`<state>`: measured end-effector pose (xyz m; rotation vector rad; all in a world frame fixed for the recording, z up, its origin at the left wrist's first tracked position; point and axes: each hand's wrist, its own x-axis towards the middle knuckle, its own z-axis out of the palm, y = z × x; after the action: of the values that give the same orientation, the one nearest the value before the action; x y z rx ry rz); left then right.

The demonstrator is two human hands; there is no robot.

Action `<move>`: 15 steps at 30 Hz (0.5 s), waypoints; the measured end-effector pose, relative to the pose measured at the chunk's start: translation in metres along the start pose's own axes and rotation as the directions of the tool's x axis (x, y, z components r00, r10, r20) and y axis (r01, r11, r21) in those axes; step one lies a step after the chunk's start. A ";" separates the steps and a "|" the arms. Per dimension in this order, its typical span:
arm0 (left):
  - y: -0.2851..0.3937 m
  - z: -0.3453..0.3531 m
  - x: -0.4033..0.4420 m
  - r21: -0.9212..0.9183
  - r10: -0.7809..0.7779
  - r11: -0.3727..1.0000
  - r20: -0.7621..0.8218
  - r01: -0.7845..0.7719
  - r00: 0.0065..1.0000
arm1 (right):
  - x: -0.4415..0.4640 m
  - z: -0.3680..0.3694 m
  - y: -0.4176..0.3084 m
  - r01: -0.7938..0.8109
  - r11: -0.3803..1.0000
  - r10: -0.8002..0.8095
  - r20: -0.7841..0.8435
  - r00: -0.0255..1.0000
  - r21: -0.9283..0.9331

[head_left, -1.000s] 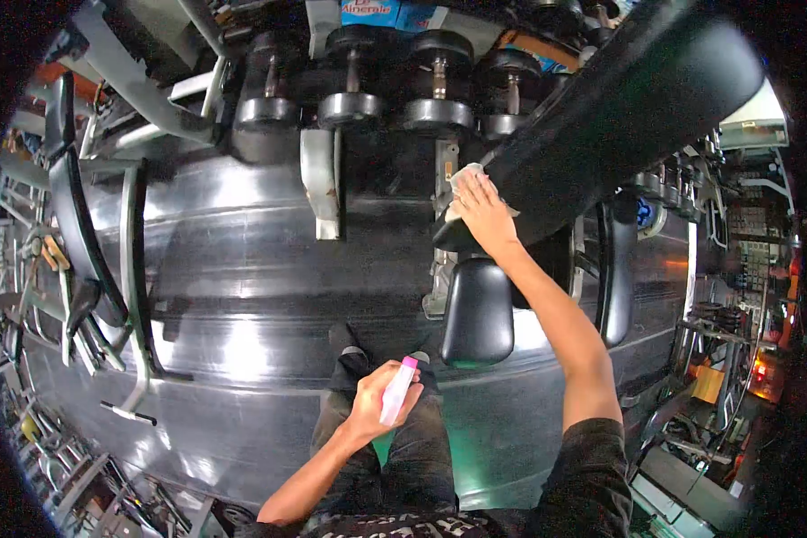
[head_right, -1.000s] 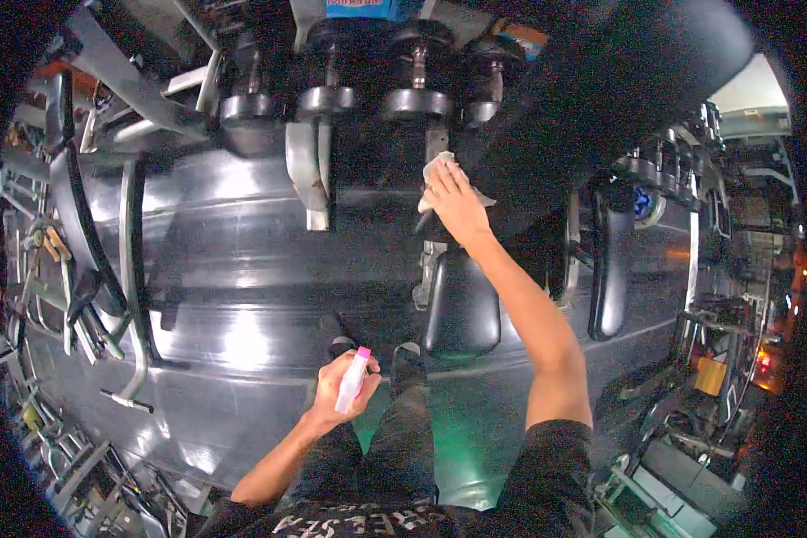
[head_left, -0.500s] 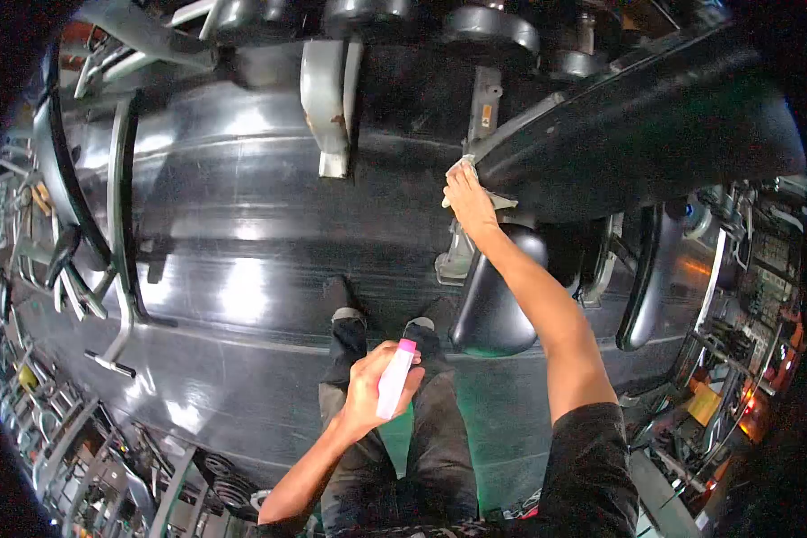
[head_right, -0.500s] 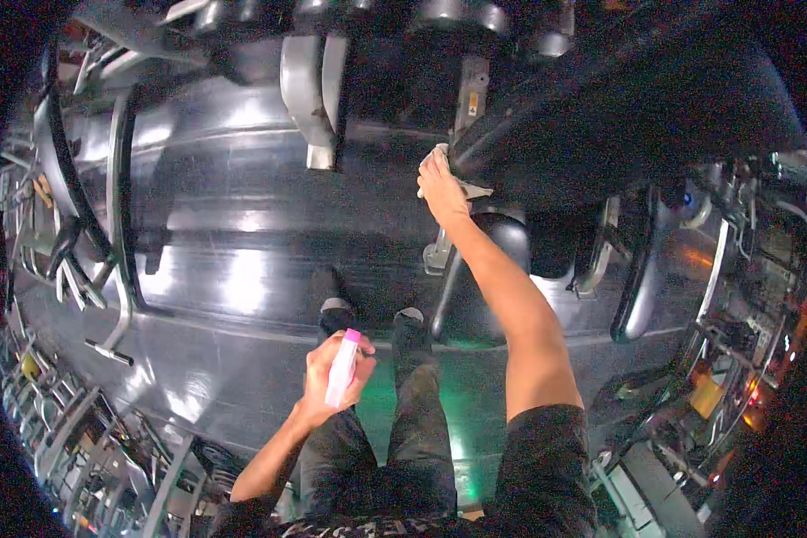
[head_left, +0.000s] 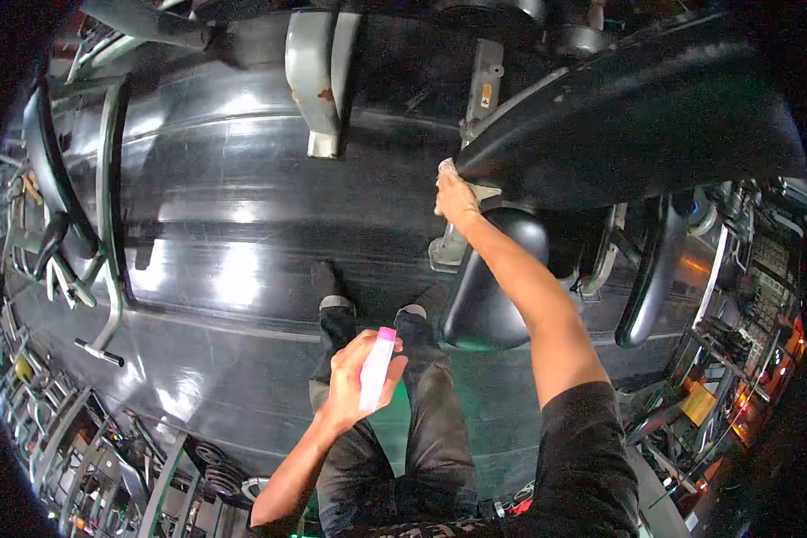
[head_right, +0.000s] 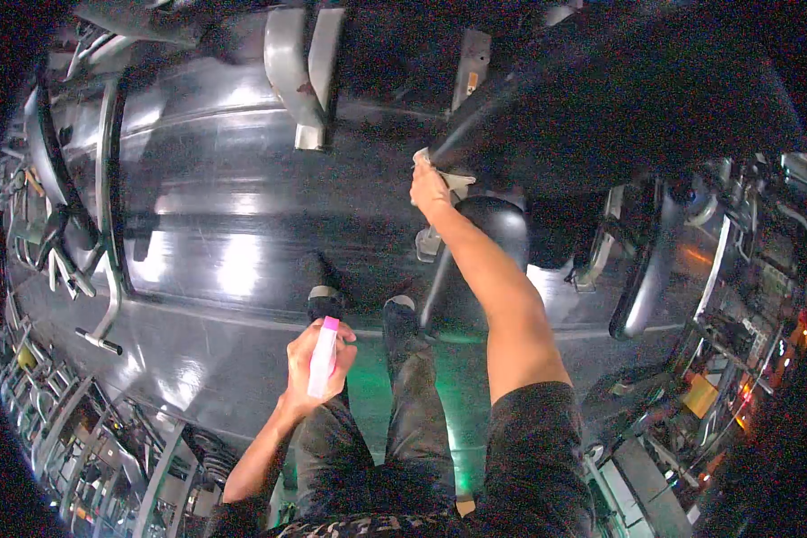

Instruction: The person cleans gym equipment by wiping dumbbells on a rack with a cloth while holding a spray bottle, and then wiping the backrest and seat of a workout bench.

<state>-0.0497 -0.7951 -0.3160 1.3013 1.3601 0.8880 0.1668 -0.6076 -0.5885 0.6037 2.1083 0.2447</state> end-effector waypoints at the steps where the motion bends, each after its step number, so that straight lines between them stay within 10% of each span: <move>1: 0.003 0.000 0.001 -0.004 -0.026 1.000 0.011 0.026 1.000 | -0.002 0.000 0.001 0.001 0.999 -0.001 -0.007 1.000 0.035; 15: 0.029 0.026 0.009 0.000 0.055 0.998 0.040 -0.055 0.998 | -0.083 0.033 0.005 -0.043 0.789 0.264 -0.274 0.925 0.613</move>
<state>-0.0166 -0.7859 -0.2952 1.3560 1.2988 0.8946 0.2347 -0.6468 -0.5451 1.1891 2.4883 -0.2712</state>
